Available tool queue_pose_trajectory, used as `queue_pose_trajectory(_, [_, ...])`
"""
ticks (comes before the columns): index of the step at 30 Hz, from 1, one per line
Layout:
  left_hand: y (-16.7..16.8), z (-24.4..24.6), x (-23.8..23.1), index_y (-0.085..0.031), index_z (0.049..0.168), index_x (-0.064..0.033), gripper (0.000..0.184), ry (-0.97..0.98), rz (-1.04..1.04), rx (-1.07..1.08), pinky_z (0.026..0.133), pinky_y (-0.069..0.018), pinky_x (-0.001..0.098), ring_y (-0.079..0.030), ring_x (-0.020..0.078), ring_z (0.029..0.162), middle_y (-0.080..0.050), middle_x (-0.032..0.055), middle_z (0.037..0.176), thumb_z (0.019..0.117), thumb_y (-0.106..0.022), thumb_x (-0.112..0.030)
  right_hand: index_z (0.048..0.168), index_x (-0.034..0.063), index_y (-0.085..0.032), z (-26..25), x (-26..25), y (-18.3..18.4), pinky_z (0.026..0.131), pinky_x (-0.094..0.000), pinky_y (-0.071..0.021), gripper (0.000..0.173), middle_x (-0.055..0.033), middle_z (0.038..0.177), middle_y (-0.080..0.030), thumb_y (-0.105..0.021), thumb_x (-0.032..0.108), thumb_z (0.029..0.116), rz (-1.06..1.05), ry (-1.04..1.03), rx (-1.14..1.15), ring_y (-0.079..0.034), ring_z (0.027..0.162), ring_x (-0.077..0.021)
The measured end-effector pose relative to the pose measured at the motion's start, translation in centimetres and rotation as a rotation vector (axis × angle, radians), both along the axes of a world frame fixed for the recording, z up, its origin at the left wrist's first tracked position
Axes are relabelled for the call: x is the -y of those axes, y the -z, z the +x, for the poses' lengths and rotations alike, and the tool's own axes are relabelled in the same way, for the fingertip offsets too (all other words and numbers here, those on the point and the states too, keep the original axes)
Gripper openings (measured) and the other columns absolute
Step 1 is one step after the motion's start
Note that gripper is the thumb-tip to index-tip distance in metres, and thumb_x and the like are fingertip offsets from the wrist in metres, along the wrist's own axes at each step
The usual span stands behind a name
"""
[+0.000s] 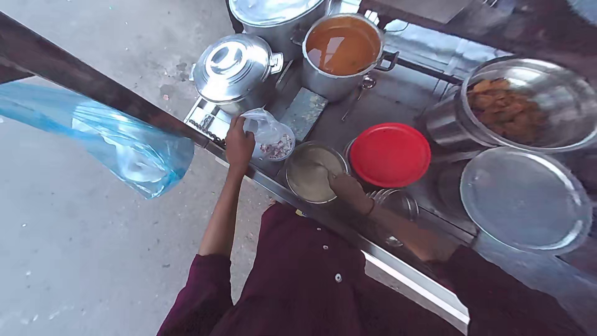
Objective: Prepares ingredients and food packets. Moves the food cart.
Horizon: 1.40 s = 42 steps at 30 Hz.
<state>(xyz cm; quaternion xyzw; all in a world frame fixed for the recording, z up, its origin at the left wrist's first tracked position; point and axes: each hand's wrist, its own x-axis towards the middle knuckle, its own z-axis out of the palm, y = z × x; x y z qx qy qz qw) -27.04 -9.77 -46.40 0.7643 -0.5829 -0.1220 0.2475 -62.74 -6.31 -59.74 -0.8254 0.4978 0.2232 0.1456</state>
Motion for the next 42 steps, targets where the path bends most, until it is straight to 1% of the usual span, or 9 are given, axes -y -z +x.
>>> queue_pose_trajectory(3, [0.1, -0.1, -0.4, -0.06, 0.137, -0.0082, 0.049, 0.008, 0.033, -0.002, 0.089, -0.0568, 0.0606, -0.066, 0.0375, 0.115, -0.052, 0.0111, 0.152, 0.0895, -0.063, 0.001, 0.132, -0.0051, -0.056, -0.9, -0.5, -3.0, 0.076, -0.0619, -0.057, 0.034, -0.0303, 0.102, -0.068, -0.049, 0.006, 0.1002, 0.135, 0.041, -0.04, -0.069, 0.094, -0.0497])
queue_pose_trajectory(6, [0.1, -0.4, 0.1, -0.061, 0.137, -0.0075, 0.049, 0.057, 0.059, -0.003, 0.089, -0.0561, 0.0614, -0.065, 0.0385, 0.116, -0.053, 0.0121, 0.15, 0.0887, -0.065, 0.001, 0.122, 0.0083, -0.068, -1.5, -0.2, -2.7, 0.079, -0.0676, -0.0548, 0.032, -0.0272, 0.109, -0.07, -0.062, 0.016, 0.0912, 0.238, 0.194, 0.087, -0.069, 0.099, -0.0491])
queue_pose_trajectory(10, [0.4, -1.1, 3.8, -0.066, 0.133, -0.0084, 0.049, 0.079, 0.058, 0.013, 0.098, -0.0551, 0.0563, -0.063, 0.0308, 0.125, -0.059, 0.0092, 0.146, 0.0846, -0.067, -0.001, 0.137, 0.0146, -0.064, -0.2, -0.3, 2.3, 0.094, -0.0657, -0.052, 0.041, -0.0201, 0.121, -0.071, -0.056, 0.019, 0.097, 0.31, 0.421, 0.377, -0.068, 0.111, -0.0415])
queue_pose_trajectory(14, [-0.2, -2.9, 5.7, -0.062, 0.138, -0.0101, 0.058, 0.174, 0.131, 0.071, 0.091, -0.0571, 0.0578, -0.066, 0.0325, 0.118, -0.053, 0.0061, 0.153, 0.0819, -0.065, 0.004, 0.143, 0.0174, -0.06, 1.4, 0.7, 5.0, 0.098, -0.0576, -0.0534, 0.041, -0.0174, 0.125, -0.07, -0.051, 0.022, 0.1038, 0.315, 0.591, 0.513, -0.069, 0.11, -0.0349])
queue_pose_trajectory(19, [0.0, -4.5, 8.0, -0.062, 0.139, -0.0104, 0.065, 0.278, 0.22, 0.228, 0.086, -0.0575, 0.059, -0.063, 0.0318, 0.125, -0.045, 0.001, 0.16, 0.0754, -0.069, 0.005, 0.138, 0.0169, -0.065, -0.6, 0.8, 5.5, 0.073, -0.0447, -0.06, 0.038, -0.012, 0.096, -0.073, -0.051, 0.025, 0.1039, 0.368, 0.699, 0.712, -0.069, 0.073, -0.0219])
queue_pose_trajectory(23, [-0.1, -4.8, 9.9, -0.07, 0.132, -0.0186, 0.061, 0.32, 0.254, 0.241, 0.082, -0.0565, 0.0623, -0.067, 0.0316, 0.117, -0.047, -0.0076, 0.159, 0.075, -0.068, 0.003, 0.138, 0.0161, -0.065, -3.1, 0.2, 4.3, 0.063, -0.0367, -0.0573, 0.036, -0.0074, 0.079, -0.069, -0.052, 0.025, 0.1053, 0.399, 0.688, 0.864, -0.063, 0.061, -0.0155])
queue_pose_trajectory(35, [1.2, -6.1, 11.4, -0.07, 0.132, -0.0181, 0.061, 0.355, 0.264, 0.248, 0.084, -0.056, 0.063, -0.068, 0.0313, 0.116, -0.049, -0.0085, 0.157, 0.0753, -0.067, 0.003, 0.143, 0.0224, -0.062, -9.3, 0.1, 3.1, 0.077, -0.0306, -0.0599, 0.037, 0.0009, 0.135, -0.068, -0.054, 0.022, 0.1069, 0.421, 0.583, 1.096, -0.07, 0.088, -0.0101])
queue_pose_trajectory(38, [1.9, -6.5, 11.4, -0.07, 0.132, -0.017, 0.058, 0.41, 0.256, 0.281, 0.09, -0.0546, 0.0599, -0.067, 0.0296, 0.118, -0.05, -0.0068, 0.156, 0.0772, -0.066, 0.003, 0.142, 0.0202, -0.063, -9.8, -0.4, 1.7, 0.078, -0.0307, -0.0604, 0.036, -0.0005, 0.135, -0.068, -0.057, 0.022, 0.106, 0.433, 0.615, 1.125, -0.071, 0.089, -0.0103])
queue_pose_trajectory(42, [2.4, -7.0, 11.6, -0.07, 0.131, -0.0179, 0.058, 0.439, 0.29, 0.325, 0.082, -0.0556, 0.0621, -0.069, 0.0321, 0.113, -0.05, -0.0067, 0.156, 0.0762, -0.068, 0.002, 0.142, 0.0221, -0.063, -10.2, -0.7, -1.8, 0.067, -0.0305, -0.0587, 0.036, -0.0004, 0.126, -0.071, -0.056, 0.026, 0.1065, 0.434, 0.631, 1.092, -0.067, 0.075, -0.0108])
